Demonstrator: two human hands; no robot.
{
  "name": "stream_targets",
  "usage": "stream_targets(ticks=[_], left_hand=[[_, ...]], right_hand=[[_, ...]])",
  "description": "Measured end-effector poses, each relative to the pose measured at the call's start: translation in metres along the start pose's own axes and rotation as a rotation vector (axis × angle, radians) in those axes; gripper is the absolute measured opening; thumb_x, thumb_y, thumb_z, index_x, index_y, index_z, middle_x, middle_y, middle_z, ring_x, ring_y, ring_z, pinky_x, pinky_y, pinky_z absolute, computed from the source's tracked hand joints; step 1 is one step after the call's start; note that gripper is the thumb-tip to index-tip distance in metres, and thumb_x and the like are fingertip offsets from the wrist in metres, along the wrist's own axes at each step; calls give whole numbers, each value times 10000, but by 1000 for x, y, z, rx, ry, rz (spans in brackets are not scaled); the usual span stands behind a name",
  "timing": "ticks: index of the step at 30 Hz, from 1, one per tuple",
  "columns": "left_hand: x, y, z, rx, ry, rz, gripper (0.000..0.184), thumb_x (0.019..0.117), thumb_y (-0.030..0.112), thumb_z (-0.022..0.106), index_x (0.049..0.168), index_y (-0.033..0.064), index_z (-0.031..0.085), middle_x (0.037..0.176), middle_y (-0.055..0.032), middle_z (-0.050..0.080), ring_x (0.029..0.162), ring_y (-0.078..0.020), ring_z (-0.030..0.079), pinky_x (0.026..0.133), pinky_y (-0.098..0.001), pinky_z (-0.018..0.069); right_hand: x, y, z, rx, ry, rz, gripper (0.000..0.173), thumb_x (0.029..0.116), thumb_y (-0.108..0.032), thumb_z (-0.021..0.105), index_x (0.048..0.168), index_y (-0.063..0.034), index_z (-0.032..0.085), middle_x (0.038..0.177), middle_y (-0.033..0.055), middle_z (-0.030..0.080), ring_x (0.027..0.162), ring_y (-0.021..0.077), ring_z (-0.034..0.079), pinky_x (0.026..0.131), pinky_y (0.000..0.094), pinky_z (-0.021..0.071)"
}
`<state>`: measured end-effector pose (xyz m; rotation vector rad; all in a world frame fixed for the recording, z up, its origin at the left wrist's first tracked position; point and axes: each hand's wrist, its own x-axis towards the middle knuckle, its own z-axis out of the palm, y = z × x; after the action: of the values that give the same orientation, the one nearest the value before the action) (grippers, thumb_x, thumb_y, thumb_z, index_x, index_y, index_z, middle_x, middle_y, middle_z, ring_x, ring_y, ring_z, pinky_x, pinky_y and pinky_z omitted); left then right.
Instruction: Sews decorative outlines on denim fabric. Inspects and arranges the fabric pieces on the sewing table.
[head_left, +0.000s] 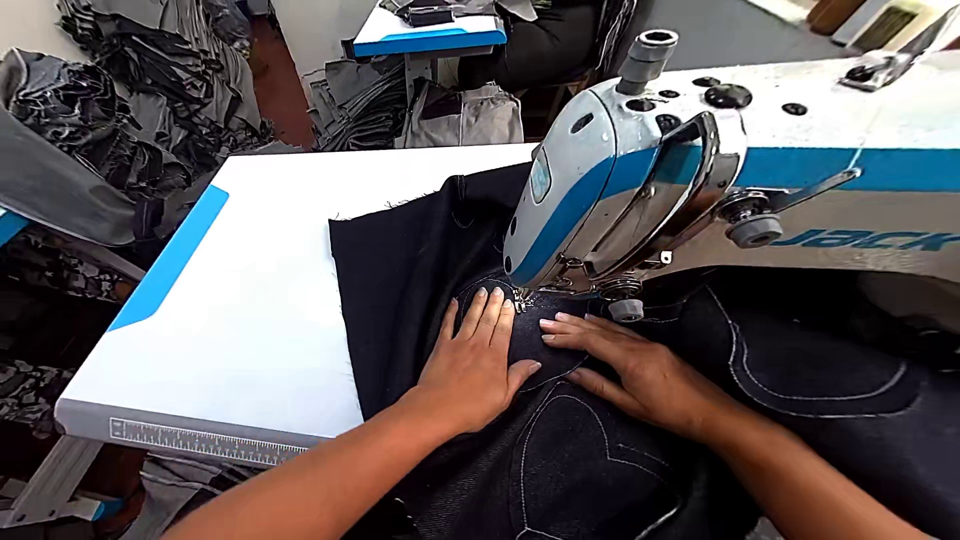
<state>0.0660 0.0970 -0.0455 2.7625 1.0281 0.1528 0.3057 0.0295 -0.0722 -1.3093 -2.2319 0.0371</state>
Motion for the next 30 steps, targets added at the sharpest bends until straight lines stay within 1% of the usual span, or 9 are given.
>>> stream_targets(ticks=[5, 10, 17, 20, 23, 26, 28, 29, 30], left_hand=[[0, 9, -1, 5, -31, -59, 758, 1077, 553, 318, 1612, 19, 259, 1706, -133, 200, 1593, -286, 120, 1257, -592, 67], [5, 8, 1, 10, 26, -61, 745, 1079, 539, 335, 1595, 3, 299, 1687, -149, 253, 1583, -307, 167, 1254, -597, 86], [8, 7, 2, 17, 27, -69, 743, 1078, 545, 324, 1595, 11, 304, 1692, -145, 240, 1586, -302, 156, 1256, -593, 83], [7, 7, 2, 17, 44, -60, 746, 1075, 548, 326, 1592, 11, 312, 1687, -146, 254, 1583, -305, 169, 1253, -599, 91], [10, -12, 0, -9, 54, 51, 737, 1065, 549, 370, 1574, 17, 360, 1662, -143, 318, 1567, -306, 230, 1249, -606, 132], [27, -66, -8, -24, 56, 386, 682, 1064, 511, 407, 1541, 25, 436, 1605, -132, 430, 1525, -279, 346, 1246, -574, 206], [40, -87, -16, 11, 37, 536, 636, 1074, 479, 377, 1536, 48, 457, 1590, -121, 457, 1509, -280, 377, 1229, -608, 206], [41, -83, -20, 26, 26, 508, 608, 1075, 456, 384, 1528, 61, 474, 1579, -113, 473, 1507, -281, 381, 1223, -634, 188], [37, -67, -23, 23, -1, 390, 579, 1078, 430, 405, 1520, 64, 488, 1578, -108, 476, 1518, -282, 360, 1229, -656, 138]], right_hand=[[1, 6, 0, -4, 21, -37, 435, 1019, -386, 460, 1219, -105, 725, 1341, 20, 691, 1351, 192, 577, 1163, 369, 424], [5, 9, 3, -2, 9, -17, 429, 1007, -343, 466, 1249, -79, 702, 1363, 50, 675, 1355, 211, 573, 1161, 391, 418], [7, 11, 5, 1, 28, -15, 429, 1010, -347, 468, 1260, -85, 698, 1373, 47, 669, 1358, 201, 569, 1165, 382, 414], [7, 10, 3, 5, 22, -4, 427, 1009, -337, 468, 1263, -78, 694, 1375, 47, 668, 1357, 203, 572, 1176, 405, 404], [6, -2, 6, -7, 28, 32, 425, 1015, -326, 480, 1271, -61, 691, 1387, 58, 659, 1363, 223, 567, 1179, 428, 401], [3, -41, 13, -76, 4, 144, 455, 1034, -329, 471, 1329, -35, 653, 1449, 103, 607, 1389, 269, 537, 1165, 458, 416], [3, -64, 15, -213, -33, 147, 472, 1044, -316, 461, 1360, -12, 635, 1445, 144, 606, 1358, 302, 570, 1122, 462, 463], [4, -68, 10, -287, -81, 113, 477, 1043, -317, 462, 1365, -10, 635, 1425, 154, 620, 1329, 304, 597, 1093, 448, 488], [8, -65, 1, -326, -144, 61, 470, 1045, -318, 474, 1362, -10, 636, 1401, 161, 636, 1304, 305, 617, 1077, 444, 502]])
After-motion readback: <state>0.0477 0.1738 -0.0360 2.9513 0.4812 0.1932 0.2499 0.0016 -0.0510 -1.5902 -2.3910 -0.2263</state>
